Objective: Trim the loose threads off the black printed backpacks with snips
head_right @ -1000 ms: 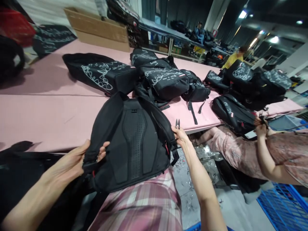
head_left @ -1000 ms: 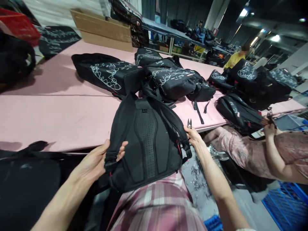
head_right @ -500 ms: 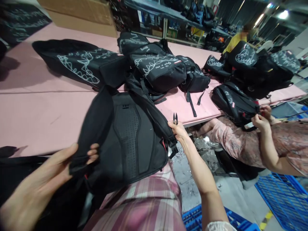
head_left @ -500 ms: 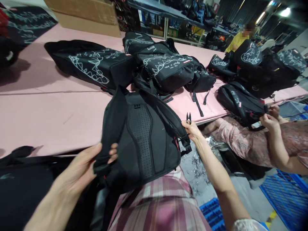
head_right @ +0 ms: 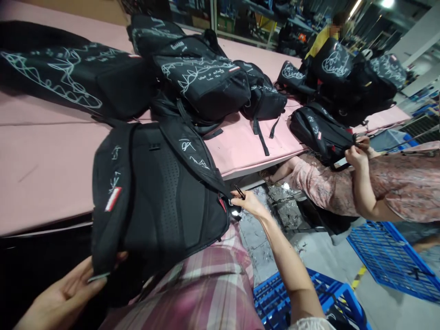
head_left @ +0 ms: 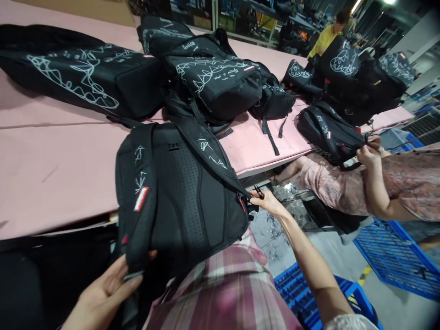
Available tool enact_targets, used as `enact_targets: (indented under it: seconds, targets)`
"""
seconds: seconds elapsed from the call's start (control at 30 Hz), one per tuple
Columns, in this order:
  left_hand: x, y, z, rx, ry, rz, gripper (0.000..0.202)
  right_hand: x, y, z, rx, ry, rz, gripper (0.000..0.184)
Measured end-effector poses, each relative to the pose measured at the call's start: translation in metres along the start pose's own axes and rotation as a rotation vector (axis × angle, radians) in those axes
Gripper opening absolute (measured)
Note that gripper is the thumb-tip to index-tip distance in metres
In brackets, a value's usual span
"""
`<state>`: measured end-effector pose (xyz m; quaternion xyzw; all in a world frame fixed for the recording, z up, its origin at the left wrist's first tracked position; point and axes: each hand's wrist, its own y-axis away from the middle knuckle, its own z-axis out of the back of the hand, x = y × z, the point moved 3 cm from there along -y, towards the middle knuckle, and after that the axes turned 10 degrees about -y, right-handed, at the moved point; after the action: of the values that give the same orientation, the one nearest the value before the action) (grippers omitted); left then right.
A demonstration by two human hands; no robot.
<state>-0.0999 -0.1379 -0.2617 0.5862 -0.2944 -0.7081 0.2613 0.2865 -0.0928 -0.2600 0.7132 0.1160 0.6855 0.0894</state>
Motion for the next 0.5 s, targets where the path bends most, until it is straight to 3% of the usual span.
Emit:
enact_targets:
  seconds: [0.07, 0.13, 0.23, 0.33, 0.43, 0.5]
  targets:
    - [-0.005, 0.004, -0.005, -0.096, -0.119, -0.131, 0.055, 0.004, 0.012, 0.002, -0.049, 0.013, 0.031, 0.037]
    - [-0.013, 0.011, -0.007, -0.182, -0.193, -0.143, 0.055, 0.01, 0.021, 0.003, -0.143, 0.067, 0.073, 0.035]
    - [-0.027, 0.025, -0.015, -0.218, -0.204, -0.165, 0.051, 0.016, 0.029, 0.002, -0.274, 0.178, 0.126, 0.035]
    - [-0.033, 0.036, -0.022, -0.26, -0.193, -0.222, 0.046, 0.018, 0.031, 0.0, -0.321, 0.256, 0.166, 0.038]
    - [-0.029, 0.032, -0.015, -0.299, -0.328, -0.301, 0.04, 0.018, 0.034, -0.003, -0.332, 0.27, 0.181, 0.036]
    - [-0.03, 0.024, -0.003, -0.399, -0.549, -0.366, 0.04, 0.018, 0.036, -0.009, -0.32, 0.265, 0.189, 0.035]
